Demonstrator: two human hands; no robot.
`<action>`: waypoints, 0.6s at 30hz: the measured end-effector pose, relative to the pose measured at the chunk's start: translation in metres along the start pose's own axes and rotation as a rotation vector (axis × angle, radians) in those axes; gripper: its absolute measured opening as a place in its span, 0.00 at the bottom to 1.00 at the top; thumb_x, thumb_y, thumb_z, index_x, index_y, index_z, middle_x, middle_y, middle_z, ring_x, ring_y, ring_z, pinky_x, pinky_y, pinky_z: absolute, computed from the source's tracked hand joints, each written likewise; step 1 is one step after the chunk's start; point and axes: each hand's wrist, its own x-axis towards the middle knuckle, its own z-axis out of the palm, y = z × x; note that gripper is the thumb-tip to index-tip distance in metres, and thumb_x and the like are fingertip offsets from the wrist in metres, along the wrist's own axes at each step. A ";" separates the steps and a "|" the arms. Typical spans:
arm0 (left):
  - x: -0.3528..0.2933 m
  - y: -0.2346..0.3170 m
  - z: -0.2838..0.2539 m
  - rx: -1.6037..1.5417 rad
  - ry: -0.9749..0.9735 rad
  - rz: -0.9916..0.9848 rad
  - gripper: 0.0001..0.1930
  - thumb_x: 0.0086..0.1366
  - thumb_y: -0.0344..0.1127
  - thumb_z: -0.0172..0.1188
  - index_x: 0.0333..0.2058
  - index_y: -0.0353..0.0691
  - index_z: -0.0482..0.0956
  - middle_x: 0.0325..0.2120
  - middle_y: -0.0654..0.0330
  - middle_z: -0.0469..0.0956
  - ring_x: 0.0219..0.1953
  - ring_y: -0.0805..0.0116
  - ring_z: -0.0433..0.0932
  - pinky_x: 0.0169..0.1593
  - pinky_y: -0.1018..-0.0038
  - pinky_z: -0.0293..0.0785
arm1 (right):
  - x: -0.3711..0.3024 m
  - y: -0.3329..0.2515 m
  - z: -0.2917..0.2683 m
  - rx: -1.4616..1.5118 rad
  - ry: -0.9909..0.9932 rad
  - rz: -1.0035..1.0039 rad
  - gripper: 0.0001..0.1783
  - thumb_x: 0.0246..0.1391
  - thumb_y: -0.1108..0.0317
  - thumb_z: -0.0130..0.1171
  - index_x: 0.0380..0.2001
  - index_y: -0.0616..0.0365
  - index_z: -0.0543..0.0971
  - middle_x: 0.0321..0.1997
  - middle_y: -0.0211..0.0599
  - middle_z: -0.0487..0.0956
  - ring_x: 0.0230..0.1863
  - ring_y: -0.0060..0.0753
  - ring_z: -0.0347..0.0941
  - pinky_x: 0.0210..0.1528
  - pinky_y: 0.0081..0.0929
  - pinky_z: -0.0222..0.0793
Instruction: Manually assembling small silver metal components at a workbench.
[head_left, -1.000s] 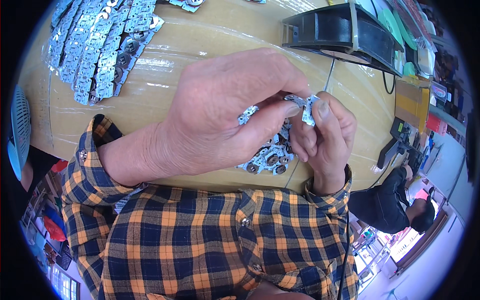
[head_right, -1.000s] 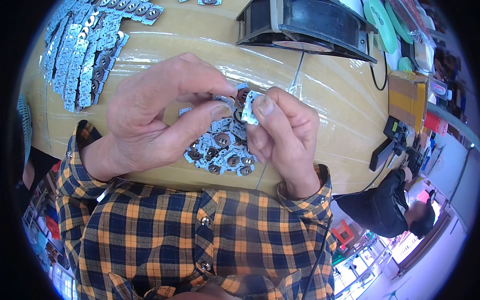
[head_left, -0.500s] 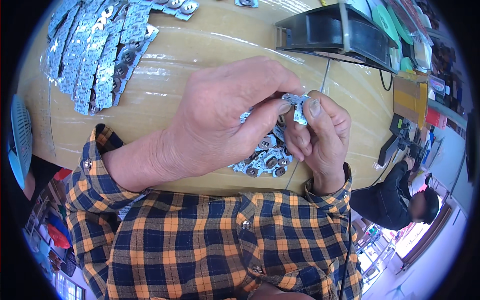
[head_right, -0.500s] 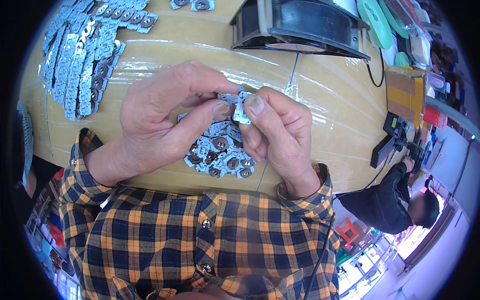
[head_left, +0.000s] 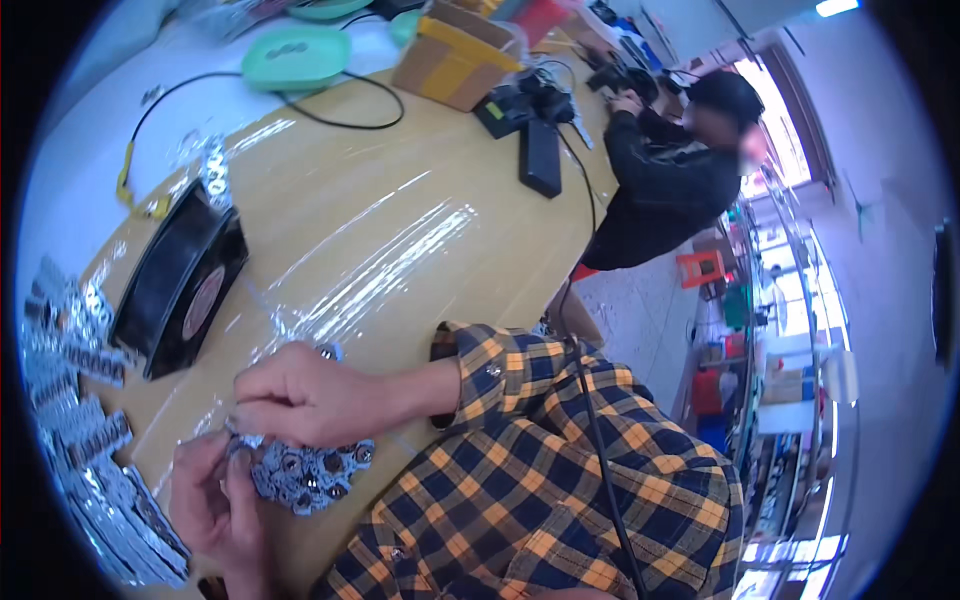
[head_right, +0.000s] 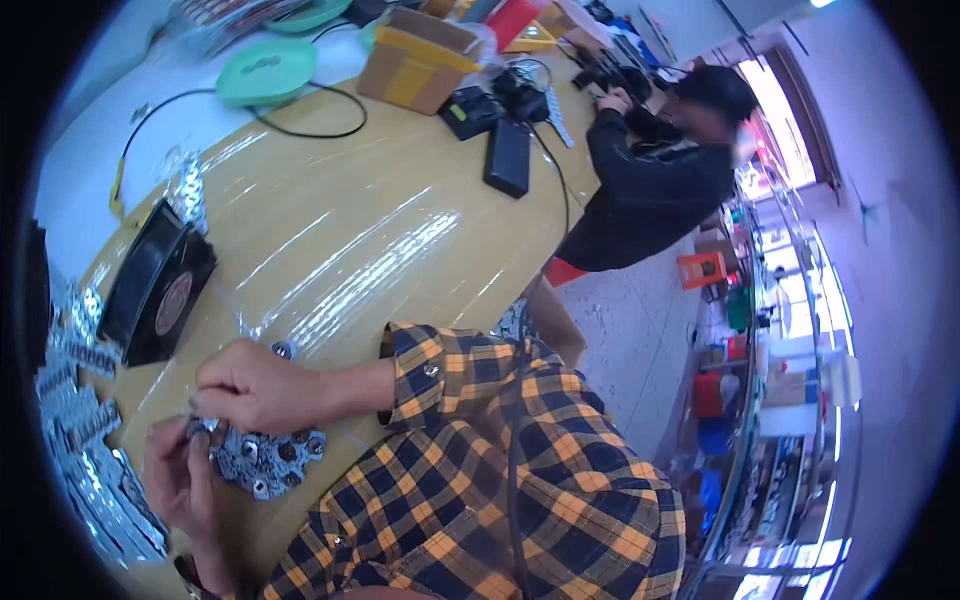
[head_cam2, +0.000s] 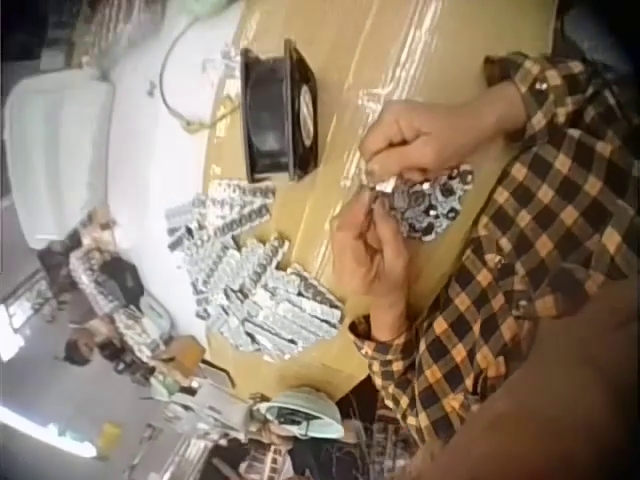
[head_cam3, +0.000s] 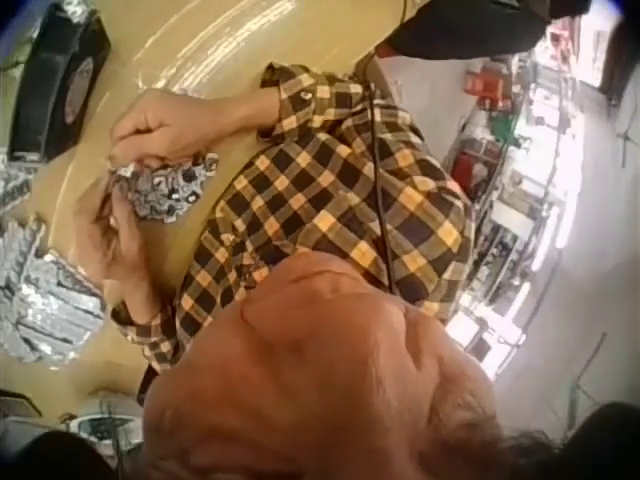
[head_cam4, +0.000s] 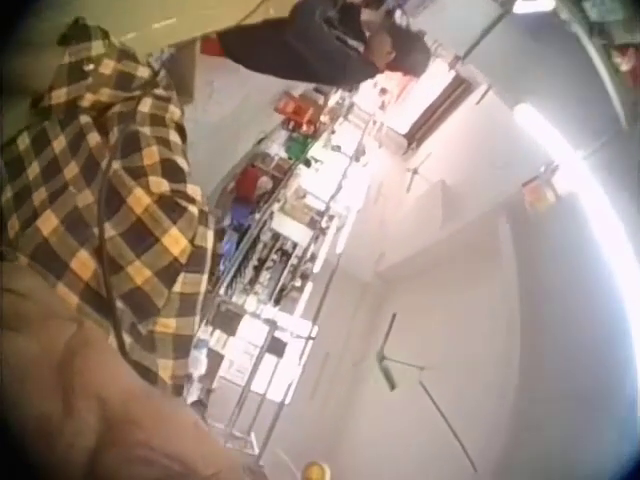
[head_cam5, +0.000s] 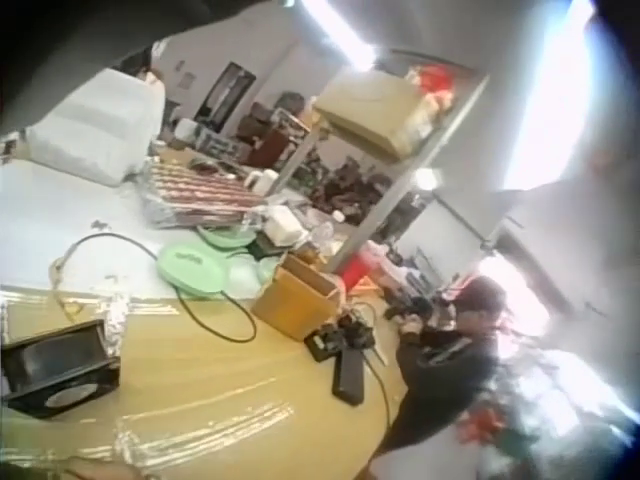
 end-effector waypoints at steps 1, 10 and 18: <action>-0.001 0.002 -0.002 -0.003 -0.018 0.021 0.10 0.59 0.15 0.55 0.40 0.27 0.74 0.34 0.54 0.74 0.31 0.71 0.75 0.37 0.79 0.72 | 0.000 0.001 0.002 -0.009 0.020 -0.018 0.16 0.58 0.70 0.54 0.17 0.63 0.68 0.12 0.30 0.67 0.17 0.16 0.64 0.20 0.22 0.58; -0.003 -0.012 -0.016 -0.075 0.147 -0.137 0.11 0.67 0.24 0.53 0.47 0.30 0.72 0.38 0.56 0.77 0.41 0.71 0.76 0.48 0.77 0.71 | 0.002 0.021 0.005 -0.385 -0.052 -0.466 0.17 0.54 0.66 0.60 0.17 0.64 0.68 0.16 0.46 0.71 0.20 0.49 0.72 0.23 0.39 0.63; -0.007 -0.005 -0.011 -0.113 0.107 -0.204 0.12 0.68 0.26 0.54 0.49 0.29 0.71 0.40 0.56 0.76 0.42 0.73 0.75 0.48 0.79 0.70 | 0.004 0.020 0.004 -0.317 -0.114 -0.374 0.17 0.55 0.65 0.59 0.16 0.62 0.70 0.15 0.45 0.71 0.20 0.50 0.71 0.24 0.39 0.64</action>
